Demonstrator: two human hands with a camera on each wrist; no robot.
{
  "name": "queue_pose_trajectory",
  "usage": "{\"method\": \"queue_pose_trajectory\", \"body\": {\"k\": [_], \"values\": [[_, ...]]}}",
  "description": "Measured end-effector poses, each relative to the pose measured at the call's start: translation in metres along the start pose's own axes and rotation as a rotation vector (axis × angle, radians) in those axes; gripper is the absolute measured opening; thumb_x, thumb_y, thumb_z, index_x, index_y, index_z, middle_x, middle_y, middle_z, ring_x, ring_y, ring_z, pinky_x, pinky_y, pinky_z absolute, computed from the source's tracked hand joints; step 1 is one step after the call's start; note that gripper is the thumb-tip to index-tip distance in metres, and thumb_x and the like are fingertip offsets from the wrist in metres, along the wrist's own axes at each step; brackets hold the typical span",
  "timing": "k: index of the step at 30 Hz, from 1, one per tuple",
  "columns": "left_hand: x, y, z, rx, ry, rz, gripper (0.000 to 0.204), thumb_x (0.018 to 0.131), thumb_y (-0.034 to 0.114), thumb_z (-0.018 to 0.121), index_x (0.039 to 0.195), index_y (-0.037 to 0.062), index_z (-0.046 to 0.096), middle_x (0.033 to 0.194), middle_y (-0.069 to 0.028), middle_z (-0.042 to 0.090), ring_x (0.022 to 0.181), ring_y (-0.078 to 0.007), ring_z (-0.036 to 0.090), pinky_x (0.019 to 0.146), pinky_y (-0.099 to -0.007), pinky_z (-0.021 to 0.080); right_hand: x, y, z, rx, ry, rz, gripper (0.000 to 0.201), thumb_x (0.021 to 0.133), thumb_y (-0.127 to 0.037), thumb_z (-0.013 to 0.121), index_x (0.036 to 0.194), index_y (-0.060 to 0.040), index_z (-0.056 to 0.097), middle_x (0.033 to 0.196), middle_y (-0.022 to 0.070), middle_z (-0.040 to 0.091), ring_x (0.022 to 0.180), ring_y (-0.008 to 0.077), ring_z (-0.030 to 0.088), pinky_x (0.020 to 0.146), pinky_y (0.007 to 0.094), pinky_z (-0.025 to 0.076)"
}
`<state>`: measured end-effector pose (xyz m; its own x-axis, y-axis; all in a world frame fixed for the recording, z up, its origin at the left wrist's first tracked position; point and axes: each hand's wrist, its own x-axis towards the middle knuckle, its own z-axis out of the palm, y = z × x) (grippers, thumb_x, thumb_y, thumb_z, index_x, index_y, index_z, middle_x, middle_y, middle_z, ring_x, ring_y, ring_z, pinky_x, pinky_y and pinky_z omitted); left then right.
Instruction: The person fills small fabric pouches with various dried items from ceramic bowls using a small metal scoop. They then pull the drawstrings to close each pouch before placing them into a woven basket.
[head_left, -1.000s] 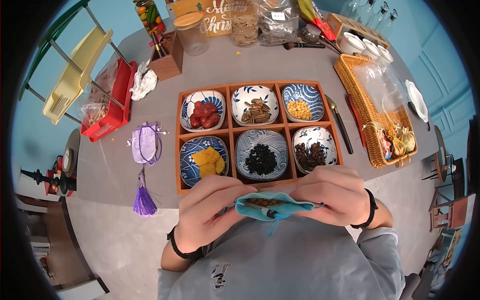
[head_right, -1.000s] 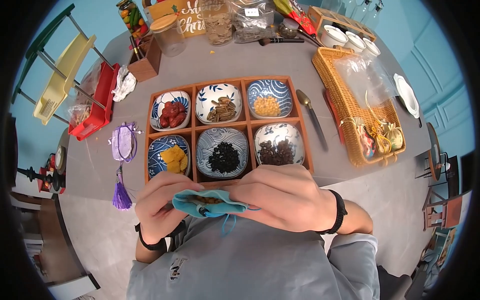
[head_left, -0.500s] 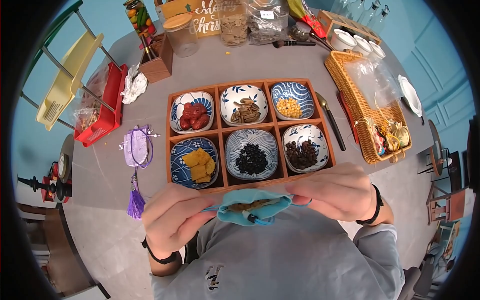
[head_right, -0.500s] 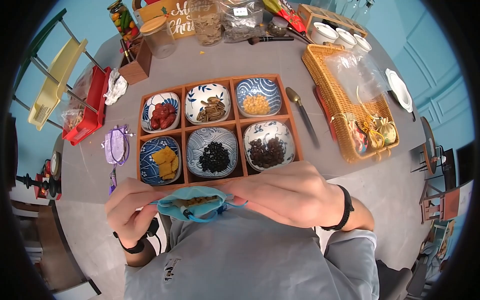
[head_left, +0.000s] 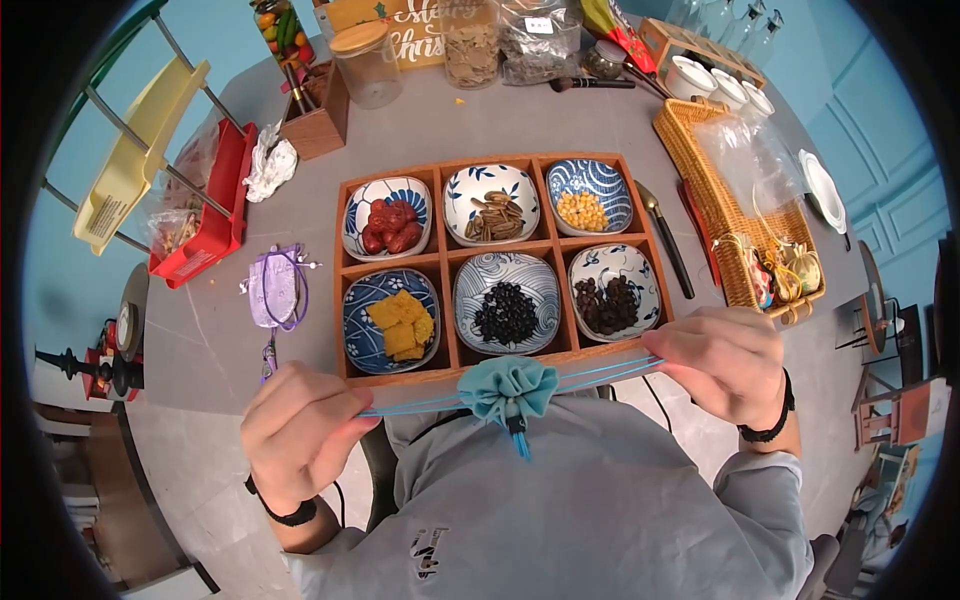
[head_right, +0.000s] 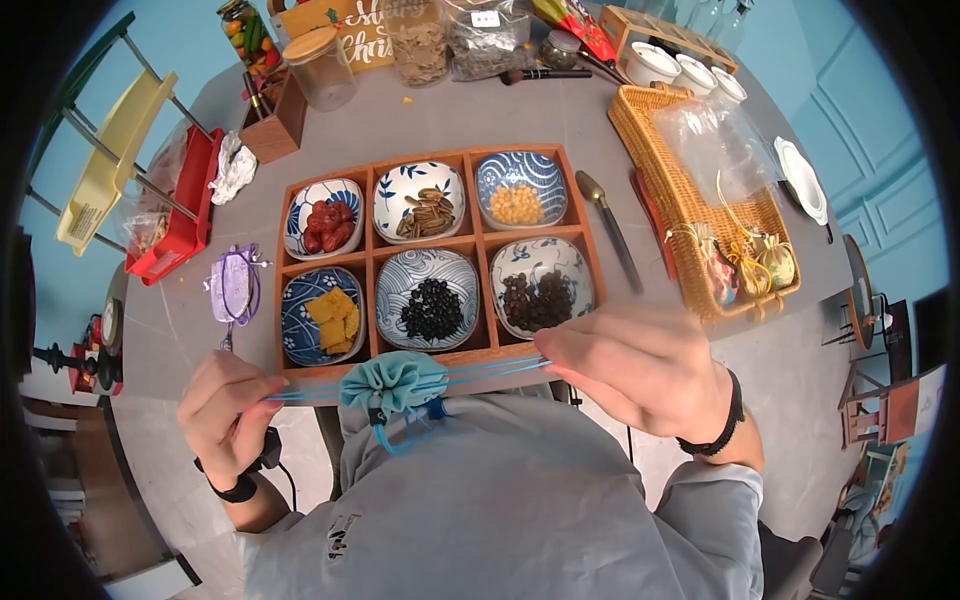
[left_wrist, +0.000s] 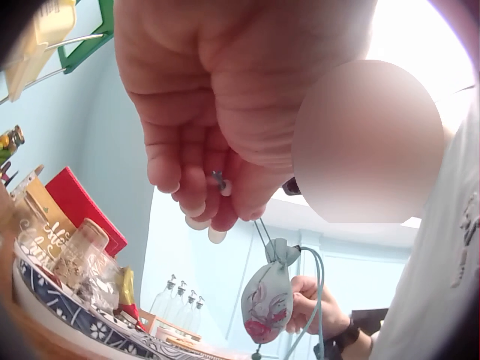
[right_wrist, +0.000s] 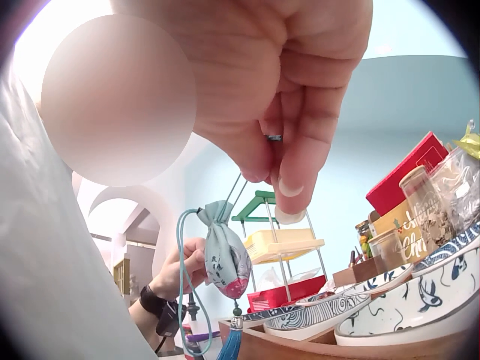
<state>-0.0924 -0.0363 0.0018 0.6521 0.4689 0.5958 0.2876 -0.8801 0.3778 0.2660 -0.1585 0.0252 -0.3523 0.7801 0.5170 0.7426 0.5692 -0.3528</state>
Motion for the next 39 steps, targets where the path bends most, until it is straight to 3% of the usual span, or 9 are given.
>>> {"method": "queue_pose_trajectory", "body": {"k": [10,16,19,21,26,27,30,33,39], "values": [[0.027,0.026,0.023,-0.874,0.180,-0.216,0.039,0.094,0.031,0.076,0.072,0.0000,0.068,0.104,-0.0245,0.068,0.060,-0.0171,0.066,0.069,-0.0309,0.055,0.031,-0.013,0.019,0.198,0.184,-0.163,0.019,0.081,-0.012,0.081,0.090,-0.0011,0.068,0.084,0.0085,0.061,0.066,0.0244,0.062,0.054,0.0354,0.048],[0.058,0.034,0.035,-0.873,-0.246,-0.081,0.028,0.094,0.020,0.074,0.081,-0.0046,0.072,0.114,-0.0289,0.070,0.073,-0.0263,0.071,0.075,-0.0339,0.057,0.055,-0.026,0.041,0.211,0.354,-0.265,0.023,0.075,-0.011,0.081,0.089,-0.0042,0.064,0.079,0.0068,0.051,0.065,0.0239,0.056,0.055,0.0358,0.046],[0.066,0.042,0.037,-1.035,-0.379,-0.274,0.014,0.095,0.010,0.068,0.094,-0.0044,0.071,0.096,-0.0182,0.072,0.077,-0.0243,0.069,0.070,-0.0323,0.053,0.059,-0.023,0.044,0.334,0.354,-0.180,0.018,0.078,-0.007,0.081,0.090,-0.0030,0.068,0.084,0.0085,0.060,0.068,0.0243,0.060,0.057,0.0345,0.047],[0.072,0.039,0.051,-1.141,-0.314,-0.202,0.013,0.098,0.007,0.062,0.094,-0.0042,0.066,0.084,-0.0127,0.067,0.072,-0.0193,0.063,0.064,-0.0305,0.048,0.052,-0.013,0.032,0.477,0.280,-0.083,0.012,0.082,-0.004,0.082,0.089,0.0000,0.073,0.085,0.0109,0.068,0.067,0.0235,0.063,0.058,0.0338,0.047],[0.082,0.043,0.053,-1.179,-0.213,-0.197,0.018,0.101,0.008,0.058,0.089,-0.0042,0.063,0.080,-0.0112,0.063,0.069,-0.0159,0.058,0.063,-0.0298,0.045,0.033,0.009,0.031,0.917,-0.004,0.261,0.090,0.083,-0.045,0.081,0.149,0.0025,0.041,0.134,0.0151,0.059,0.123,0.0238,0.058,0.106,0.0380,0.044],[0.082,0.042,0.055,-1.176,-0.185,-0.175,0.019,0.102,0.009,0.058,0.089,-0.0040,0.063,0.079,-0.0113,0.063,0.069,-0.0159,0.059,0.063,-0.0296,0.045,0.029,0.009,0.035,1.003,-0.065,0.284,0.082,0.087,-0.032,0.080,0.151,0.0008,0.039,0.136,0.0152,0.058,0.125,0.0236,0.058,0.106,0.0380,0.045],[0.082,0.038,0.058,-1.163,-0.115,-0.123,0.022,0.103,0.011,0.057,0.087,-0.0032,0.063,0.078,-0.0115,0.063,0.069,-0.0160,0.060,0.062,-0.0293,0.045,0.022,0.010,0.047,1.177,-0.274,0.358,0.096,0.088,-0.042,0.078,0.158,-0.0007,0.027,0.144,0.0186,0.052,0.132,0.0250,0.053,0.109,0.0406,0.044],[0.079,0.037,0.057,-1.186,-0.075,-0.154,0.026,0.104,0.014,0.055,0.085,-0.0024,0.062,0.076,-0.0112,0.063,0.068,-0.0160,0.061,0.062,-0.0289,0.045,0.018,0.003,0.054,1.253,-0.314,0.371,0.066,0.099,-0.013,0.068,0.154,0.0000,0.034,0.144,0.0173,0.053,0.128,0.0182,0.055,0.094,0.0333,0.054],[0.070,0.035,0.053,-1.245,-0.080,-0.219,0.028,0.106,0.019,0.055,0.090,-0.0029,0.062,0.082,-0.0136,0.065,0.068,-0.0168,0.063,0.063,-0.0288,0.049,0.018,-0.007,0.042,1.060,-0.338,0.403,0.052,0.100,-0.015,0.068,0.147,-0.0024,0.049,0.138,0.0097,0.060,0.118,0.0136,0.060,0.087,0.0290,0.054]]}}
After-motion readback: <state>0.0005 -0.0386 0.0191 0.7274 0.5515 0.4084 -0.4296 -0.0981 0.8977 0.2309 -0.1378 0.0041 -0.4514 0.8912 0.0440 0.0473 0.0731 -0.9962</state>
